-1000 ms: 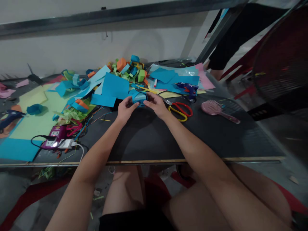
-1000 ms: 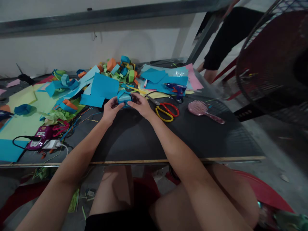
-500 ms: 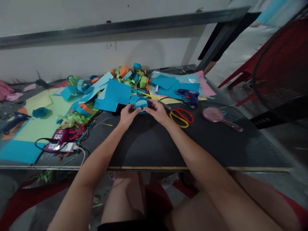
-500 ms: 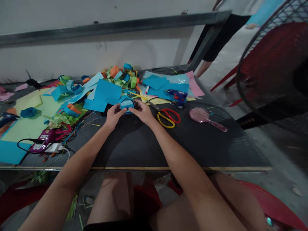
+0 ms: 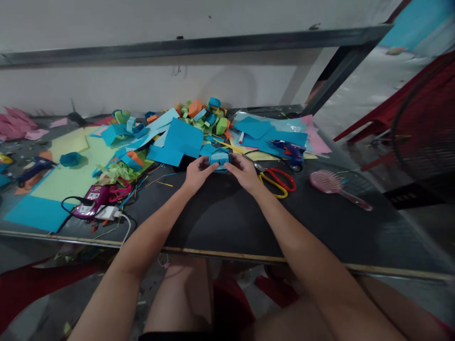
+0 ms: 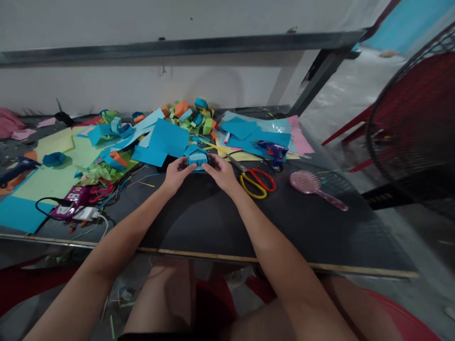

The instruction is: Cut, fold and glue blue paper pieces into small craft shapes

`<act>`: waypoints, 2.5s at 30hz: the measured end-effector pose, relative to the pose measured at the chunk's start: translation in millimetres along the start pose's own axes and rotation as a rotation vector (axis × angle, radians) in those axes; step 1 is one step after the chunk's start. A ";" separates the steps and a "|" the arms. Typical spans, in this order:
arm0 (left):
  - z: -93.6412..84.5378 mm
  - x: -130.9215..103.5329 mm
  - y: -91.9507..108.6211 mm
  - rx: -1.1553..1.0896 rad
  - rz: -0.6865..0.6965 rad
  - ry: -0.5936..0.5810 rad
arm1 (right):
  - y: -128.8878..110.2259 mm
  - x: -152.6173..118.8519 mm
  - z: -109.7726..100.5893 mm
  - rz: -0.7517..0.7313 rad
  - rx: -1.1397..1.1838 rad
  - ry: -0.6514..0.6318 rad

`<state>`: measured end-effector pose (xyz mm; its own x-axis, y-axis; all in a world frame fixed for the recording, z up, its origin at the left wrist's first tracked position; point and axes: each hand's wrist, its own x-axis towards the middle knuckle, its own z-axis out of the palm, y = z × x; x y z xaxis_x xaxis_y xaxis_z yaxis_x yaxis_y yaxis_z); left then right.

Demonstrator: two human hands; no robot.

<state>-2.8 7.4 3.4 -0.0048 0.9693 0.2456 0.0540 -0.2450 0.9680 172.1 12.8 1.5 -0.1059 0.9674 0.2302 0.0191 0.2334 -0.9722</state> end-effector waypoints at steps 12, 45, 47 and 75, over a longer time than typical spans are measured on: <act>0.3 2.1 -1.3 0.060 0.025 -0.007 | -3.7 0.1 -1.0 0.026 -0.019 0.030; -7.1 6.4 -3.3 0.220 0.397 -0.319 | -2.2 4.5 -1.7 0.252 0.227 -0.071; -6.1 4.2 0.7 0.273 0.445 -0.305 | 0.3 5.2 -0.4 0.262 0.207 -0.083; -5.8 -1.2 10.3 0.655 0.684 -0.032 | -28.9 -16.4 6.5 -0.448 -0.458 0.129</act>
<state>-8.0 3.6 13.4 0.2618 0.6213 0.7385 0.5847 -0.7109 0.3909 166.8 -10.5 25.5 -0.0823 0.7639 0.6401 0.4254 0.6078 -0.6705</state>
